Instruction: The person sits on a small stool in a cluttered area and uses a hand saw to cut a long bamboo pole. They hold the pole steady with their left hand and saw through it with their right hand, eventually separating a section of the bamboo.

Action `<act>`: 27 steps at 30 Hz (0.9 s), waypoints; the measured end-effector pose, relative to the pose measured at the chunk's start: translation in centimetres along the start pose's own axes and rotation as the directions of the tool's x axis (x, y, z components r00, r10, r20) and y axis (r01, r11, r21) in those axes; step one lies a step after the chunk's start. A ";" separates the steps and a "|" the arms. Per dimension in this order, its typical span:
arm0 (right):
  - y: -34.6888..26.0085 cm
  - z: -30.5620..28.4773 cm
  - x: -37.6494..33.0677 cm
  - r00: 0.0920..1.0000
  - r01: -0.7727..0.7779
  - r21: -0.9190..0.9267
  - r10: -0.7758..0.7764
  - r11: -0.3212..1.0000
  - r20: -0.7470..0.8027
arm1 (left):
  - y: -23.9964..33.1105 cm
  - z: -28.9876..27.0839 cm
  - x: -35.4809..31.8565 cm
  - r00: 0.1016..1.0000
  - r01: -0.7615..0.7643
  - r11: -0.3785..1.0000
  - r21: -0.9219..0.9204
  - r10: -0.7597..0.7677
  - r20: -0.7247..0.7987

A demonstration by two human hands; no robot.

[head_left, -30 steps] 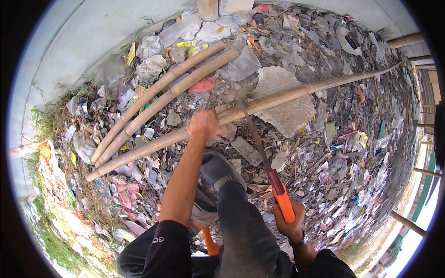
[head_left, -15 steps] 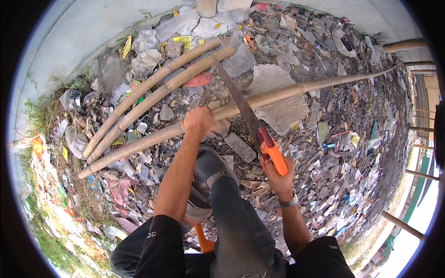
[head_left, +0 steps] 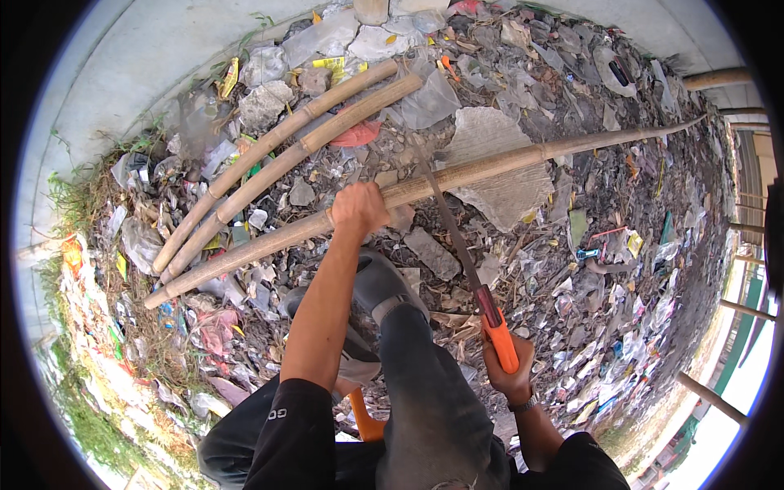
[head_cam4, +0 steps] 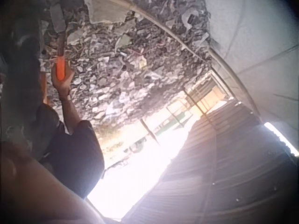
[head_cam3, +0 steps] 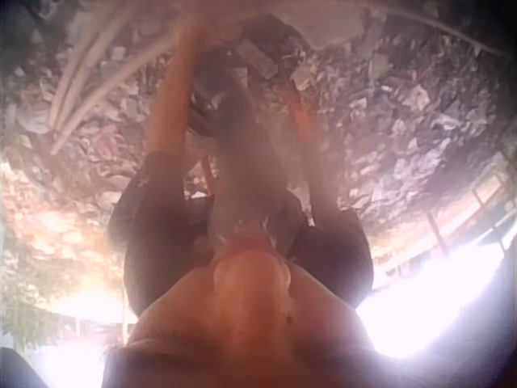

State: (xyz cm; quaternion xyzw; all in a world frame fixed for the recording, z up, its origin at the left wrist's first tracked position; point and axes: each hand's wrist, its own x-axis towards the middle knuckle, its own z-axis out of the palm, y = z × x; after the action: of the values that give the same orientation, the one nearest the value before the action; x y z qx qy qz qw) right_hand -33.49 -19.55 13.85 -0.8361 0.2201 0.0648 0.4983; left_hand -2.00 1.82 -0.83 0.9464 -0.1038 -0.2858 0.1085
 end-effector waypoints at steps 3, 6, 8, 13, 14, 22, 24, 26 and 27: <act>-0.3 -1.9 -6.1 0.990 -0.129 -0.027 0.127 0.991 -0.052 | 0.6 -0.3 0.4 1.000 -0.006 1.000 -0.016 0.006 -0.022; 0.8 -3.9 -11.0 0.991 -0.135 -0.098 0.135 0.986 -0.010 | 0.4 -0.1 0.2 0.999 -0.003 1.000 -0.019 0.002 -0.035; 1.1 -4.6 -12.1 0.989 -0.146 -0.131 0.150 0.981 0.021 | 0.3 -0.2 0.1 1.000 -0.005 1.000 -0.018 0.005 -0.024; -0.3 -4.5 -9.6 0.995 -0.098 -0.077 0.099 0.992 0.022 | 0.8 -0.7 0.2 0.999 0.004 0.999 -0.037 -0.003 0.039; -0.7 -4.4 -9.1 0.995 -0.095 -0.080 0.097 0.992 0.025 | 0.7 -0.7 0.2 0.999 0.011 0.999 -0.034 -0.010 0.037; -3.4 -4.7 -7.9 0.985 -0.162 -0.096 0.166 0.982 0.037 | 0.4 -0.8 0.5 1.000 -0.007 1.000 -0.014 0.006 -0.022; -2.1 -5.1 -9.6 0.989 -0.141 -0.118 0.145 0.983 0.030 | 0.4 -1.0 0.4 1.000 -0.007 1.000 -0.004 0.007 0.007; -1.0 -5.3 -10.6 0.989 -0.138 -0.140 0.143 0.980 0.026 | 0.6 -1.0 0.3 1.000 -0.007 1.000 0.003 0.007 0.012; -1.4 -5.0 -9.3 0.990 -0.129 -0.160 0.136 0.979 0.034 | 0.6 -0.9 0.2 1.000 -0.001 1.000 0.009 0.001 -0.005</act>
State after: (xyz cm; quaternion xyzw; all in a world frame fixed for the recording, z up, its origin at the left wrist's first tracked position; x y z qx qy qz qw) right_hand -41.73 -20.51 20.47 -0.8547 0.2581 0.1337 0.4301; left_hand -1.43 1.35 -0.10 0.9475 -0.1055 -0.2829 0.1049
